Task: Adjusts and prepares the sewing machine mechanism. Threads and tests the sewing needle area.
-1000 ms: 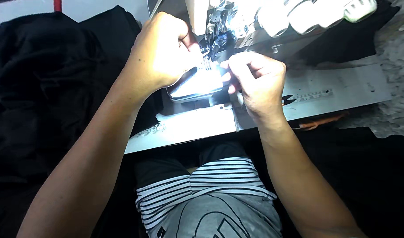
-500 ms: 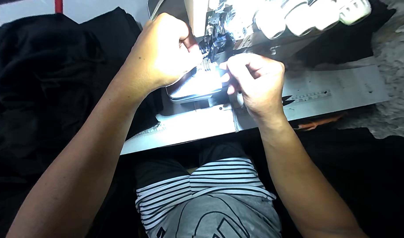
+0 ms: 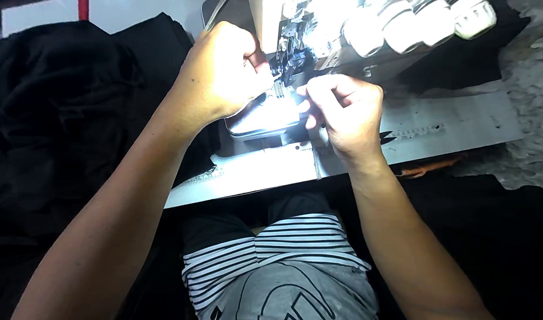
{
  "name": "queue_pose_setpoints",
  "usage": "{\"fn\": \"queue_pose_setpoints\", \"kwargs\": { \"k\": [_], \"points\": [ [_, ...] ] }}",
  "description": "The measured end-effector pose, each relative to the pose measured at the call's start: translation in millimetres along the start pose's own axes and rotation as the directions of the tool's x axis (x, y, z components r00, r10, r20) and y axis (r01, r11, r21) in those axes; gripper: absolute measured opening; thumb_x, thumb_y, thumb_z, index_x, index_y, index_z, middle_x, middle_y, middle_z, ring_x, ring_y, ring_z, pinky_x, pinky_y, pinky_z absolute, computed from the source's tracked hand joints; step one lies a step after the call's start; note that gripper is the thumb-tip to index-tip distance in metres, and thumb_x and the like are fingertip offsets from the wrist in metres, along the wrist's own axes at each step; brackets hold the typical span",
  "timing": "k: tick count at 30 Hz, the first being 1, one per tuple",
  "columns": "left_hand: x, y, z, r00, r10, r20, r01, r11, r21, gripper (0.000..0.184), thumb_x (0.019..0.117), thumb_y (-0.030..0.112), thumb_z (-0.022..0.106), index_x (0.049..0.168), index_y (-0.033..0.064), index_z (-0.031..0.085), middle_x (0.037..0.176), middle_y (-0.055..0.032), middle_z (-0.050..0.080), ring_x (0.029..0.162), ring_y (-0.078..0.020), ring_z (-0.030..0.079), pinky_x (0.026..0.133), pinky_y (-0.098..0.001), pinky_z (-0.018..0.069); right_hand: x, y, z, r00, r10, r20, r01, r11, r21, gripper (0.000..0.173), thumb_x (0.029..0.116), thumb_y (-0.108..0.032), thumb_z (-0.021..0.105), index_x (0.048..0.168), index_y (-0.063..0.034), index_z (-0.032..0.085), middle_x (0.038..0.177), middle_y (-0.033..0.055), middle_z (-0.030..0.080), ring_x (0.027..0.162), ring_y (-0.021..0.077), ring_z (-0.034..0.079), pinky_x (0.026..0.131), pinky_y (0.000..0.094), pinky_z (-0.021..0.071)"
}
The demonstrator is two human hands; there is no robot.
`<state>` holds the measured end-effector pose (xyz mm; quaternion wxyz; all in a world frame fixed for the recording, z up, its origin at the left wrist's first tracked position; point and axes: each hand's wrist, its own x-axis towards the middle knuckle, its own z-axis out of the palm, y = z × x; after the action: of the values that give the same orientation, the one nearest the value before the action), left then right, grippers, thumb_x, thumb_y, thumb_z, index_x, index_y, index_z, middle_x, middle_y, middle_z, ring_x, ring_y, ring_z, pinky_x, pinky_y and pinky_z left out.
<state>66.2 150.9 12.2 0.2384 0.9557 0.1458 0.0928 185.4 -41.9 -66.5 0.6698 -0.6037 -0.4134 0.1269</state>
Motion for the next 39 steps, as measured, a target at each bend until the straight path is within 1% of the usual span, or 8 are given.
{"fn": "queue_pose_setpoints", "kwargs": {
  "k": [4,10,15,21,24,30,35,39],
  "points": [
    [1,0,0,1.000,0.006,0.008,-0.006,1.000,0.003,0.021,0.0920,0.032,0.064,0.075,0.0204,0.064,0.066,0.0096,0.054,0.060,-0.0026,0.048,0.058,-0.0285,0.0388,0,0,0,1.000,0.001,0.004,-0.001,1.000,0.006,0.014,0.1029,-0.008,0.061,0.099,0.0006,0.071,0.080,0.0015,0.074,0.058,0.0052,0.065,0.050,0.0202,0.0546],
    [0,1,0,1.000,-0.022,-0.002,0.022,1.000,0.002,0.021,0.0907,0.031,0.066,0.072,0.0204,0.062,0.065,0.0092,0.053,0.060,-0.0035,0.048,0.057,-0.0292,0.0381,0,0,0,1.000,0.001,0.004,-0.001,1.000,0.013,0.013,0.1027,-0.007,0.061,0.100,0.0008,0.071,0.081,0.0016,0.074,0.059,0.0052,0.065,0.050,0.0202,0.0546],
    [0,4,0,0.998,-0.069,0.005,0.069,0.998,0.004,0.019,0.0916,0.031,0.067,0.076,0.0209,0.066,0.067,0.0093,0.057,0.061,-0.0038,0.051,0.058,-0.0306,0.0410,0,0,-1,1.000,-0.001,0.012,0.001,1.000,0.015,0.014,0.1030,-0.007,0.060,0.101,0.0007,0.071,0.083,0.0017,0.075,0.060,0.0053,0.066,0.051,0.0202,0.0551],
    [-3,4,-3,0.999,-0.036,0.025,0.035,0.999,0.008,0.017,0.0918,0.029,0.066,0.077,0.0199,0.066,0.068,0.0087,0.056,0.061,-0.0039,0.050,0.057,-0.0295,0.0400,0,0,0,1.000,0.000,0.012,0.000,1.000,0.015,0.014,0.1028,-0.007,0.061,0.101,0.0011,0.071,0.082,0.0020,0.074,0.060,0.0060,0.066,0.051,0.0207,0.0555],
    [-6,7,-2,0.998,-0.061,0.019,0.060,0.998,0.032,0.015,0.0903,0.029,0.066,0.077,0.0213,0.064,0.070,0.0081,0.057,0.065,-0.0061,0.053,0.059,-0.0334,0.0408,-1,0,0,1.000,0.001,0.012,-0.001,1.000,0.021,0.013,0.1025,-0.007,0.061,0.100,0.0008,0.071,0.082,0.0014,0.074,0.061,0.0059,0.066,0.052,0.0207,0.0559],
    [-10,11,0,0.995,-0.099,-0.007,0.099,0.994,0.036,0.017,0.0903,0.029,0.065,0.076,0.0215,0.061,0.069,0.0074,0.055,0.065,-0.0079,0.053,0.058,-0.0348,0.0411,-1,2,0,1.000,-0.005,0.012,0.004,1.000,0.023,0.012,0.1024,-0.007,0.061,0.100,-0.0004,0.071,0.084,0.0010,0.075,0.061,0.0045,0.066,0.051,0.0198,0.0552],
    [-23,13,-1,0.995,-0.093,-0.047,0.092,0.996,-0.015,0.009,0.0903,0.028,0.065,0.086,0.0223,0.070,0.073,0.0091,0.060,0.066,-0.0047,0.055,0.060,-0.0315,0.0437,-3,-5,-2,1.000,0.021,0.001,-0.021,0.999,-0.032,0.012,0.1018,-0.008,0.063,0.101,-0.0006,0.072,0.084,0.0013,0.074,0.063,0.0044,0.065,0.052,0.0188,0.0530],
    [-65,21,-6,0.997,-0.069,-0.044,0.062,0.989,-0.136,0.005,0.0914,0.027,0.069,0.095,0.0244,0.071,0.083,0.0128,0.067,0.073,0.0004,0.061,0.064,-0.0253,0.0506,-25,-33,0,0.994,0.106,0.010,-0.104,0.989,-0.107,0.010,0.1020,-0.010,0.063,0.100,-0.0040,0.071,0.079,-0.0009,0.071,0.057,0.0031,0.060,0.048,0.0158,0.0477]
  ]
}}
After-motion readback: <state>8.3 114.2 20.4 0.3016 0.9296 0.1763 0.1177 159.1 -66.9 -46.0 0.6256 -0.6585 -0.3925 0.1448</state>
